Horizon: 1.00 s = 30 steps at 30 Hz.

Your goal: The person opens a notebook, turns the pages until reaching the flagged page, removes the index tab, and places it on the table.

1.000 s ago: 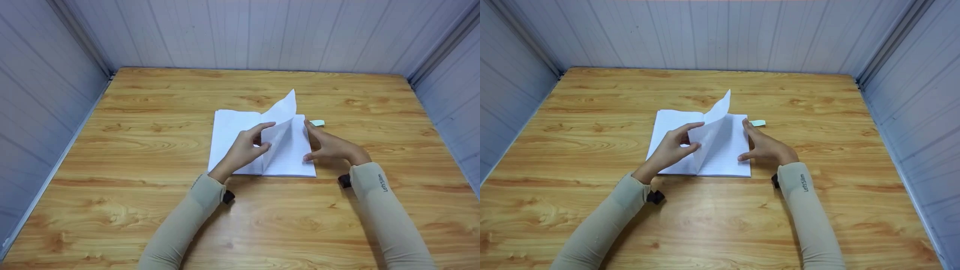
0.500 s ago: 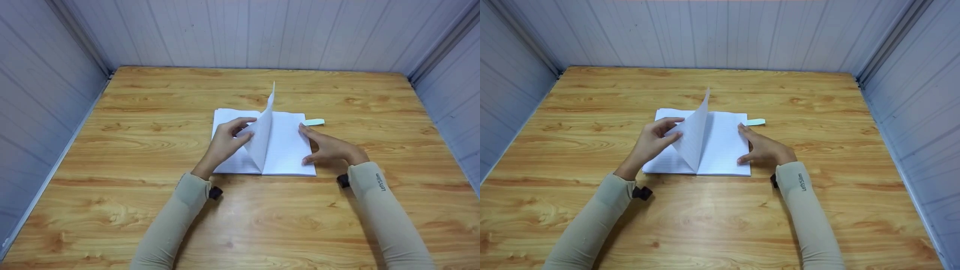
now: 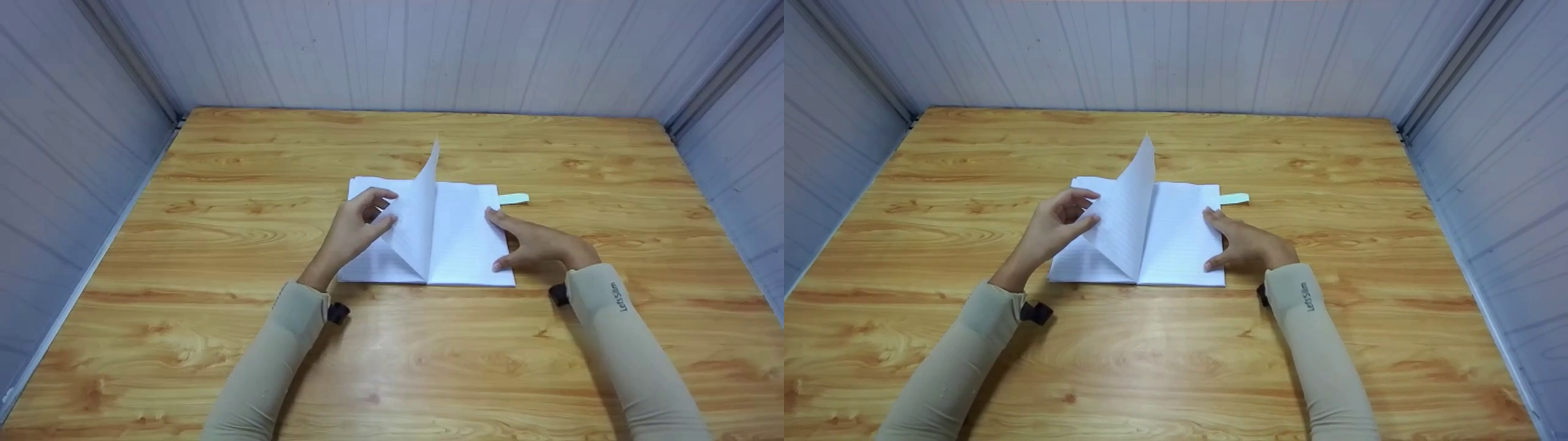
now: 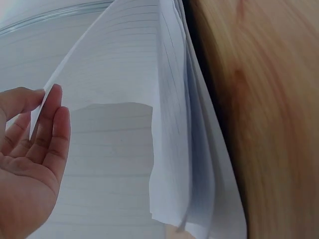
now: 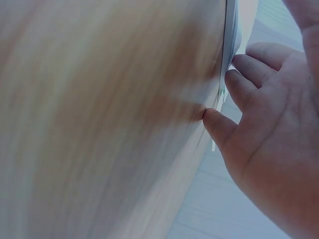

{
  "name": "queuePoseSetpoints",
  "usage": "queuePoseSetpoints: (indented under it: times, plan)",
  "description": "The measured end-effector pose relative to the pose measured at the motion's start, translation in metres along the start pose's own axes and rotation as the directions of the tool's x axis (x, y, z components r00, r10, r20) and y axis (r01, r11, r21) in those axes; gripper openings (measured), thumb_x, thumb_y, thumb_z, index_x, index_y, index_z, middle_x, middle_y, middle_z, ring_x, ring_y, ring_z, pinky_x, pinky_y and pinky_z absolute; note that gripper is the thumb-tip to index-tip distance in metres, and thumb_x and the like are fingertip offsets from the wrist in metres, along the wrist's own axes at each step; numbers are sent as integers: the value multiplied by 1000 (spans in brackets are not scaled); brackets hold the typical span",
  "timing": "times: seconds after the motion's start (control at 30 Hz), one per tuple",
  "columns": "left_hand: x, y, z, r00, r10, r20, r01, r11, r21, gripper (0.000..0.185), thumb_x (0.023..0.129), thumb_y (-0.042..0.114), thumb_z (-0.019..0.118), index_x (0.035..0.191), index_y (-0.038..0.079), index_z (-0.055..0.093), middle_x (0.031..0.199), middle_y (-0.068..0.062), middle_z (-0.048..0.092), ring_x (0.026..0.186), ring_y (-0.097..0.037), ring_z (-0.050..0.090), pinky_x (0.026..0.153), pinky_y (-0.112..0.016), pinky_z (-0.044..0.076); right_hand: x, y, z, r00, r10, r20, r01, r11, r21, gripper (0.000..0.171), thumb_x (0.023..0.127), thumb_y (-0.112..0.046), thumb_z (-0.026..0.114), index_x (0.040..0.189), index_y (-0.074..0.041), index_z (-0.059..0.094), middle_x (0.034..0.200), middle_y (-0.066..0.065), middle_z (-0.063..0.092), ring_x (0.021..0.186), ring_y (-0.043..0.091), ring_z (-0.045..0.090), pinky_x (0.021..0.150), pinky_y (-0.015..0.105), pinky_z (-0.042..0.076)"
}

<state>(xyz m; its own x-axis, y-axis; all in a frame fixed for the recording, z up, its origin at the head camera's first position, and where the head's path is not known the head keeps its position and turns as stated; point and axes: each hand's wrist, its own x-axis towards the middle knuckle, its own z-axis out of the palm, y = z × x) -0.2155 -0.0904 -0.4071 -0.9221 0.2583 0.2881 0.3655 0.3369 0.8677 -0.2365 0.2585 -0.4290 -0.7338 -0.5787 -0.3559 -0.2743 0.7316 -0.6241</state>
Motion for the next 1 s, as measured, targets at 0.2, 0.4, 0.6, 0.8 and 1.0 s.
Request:
queuePoseSetpoints:
  times: [0.2,0.4,0.6,0.8,1.0]
  plan:
    - [-1,-4,-4,999,18,33,-20,998,52,37,88,5,67,124,6,61,111,-11,66,87,-18,63,83,-30,54,0,-1,-1,1000,11,10,-11,1000,-16,110,80,-45,74,155,-14,1,163,4,-7,150,24,-8,120,51,5]
    - [-2,-8,-7,997,79,28,-81,992,101,42,86,1,67,127,4,60,127,-12,60,87,-20,63,87,-32,55,0,-1,-1,1000,3,8,-2,999,-41,109,80,-47,73,155,-13,1,163,3,-7,150,24,-9,120,51,6]
    - [-3,-12,-11,989,148,23,-149,978,144,48,84,-3,68,130,4,58,145,-12,47,114,-26,59,94,-37,53,1,-2,-1,1000,-13,6,13,999,-48,111,79,-47,74,155,-13,1,163,2,-8,150,24,-9,120,51,7]
    - [-4,-16,-19,989,103,106,-124,969,213,49,86,0,67,134,4,56,153,-11,37,141,-29,35,108,-41,41,2,-3,0,999,-32,26,33,998,-56,110,79,-45,75,155,-13,2,163,2,-8,150,25,-10,120,52,5]
    - [-7,-19,-27,956,-105,274,14,950,313,53,91,12,66,141,9,49,158,-8,27,147,-30,22,118,-46,25,3,-2,1,999,-38,34,40,998,-45,104,80,-40,76,155,-13,9,163,3,-8,149,27,-10,119,55,2]
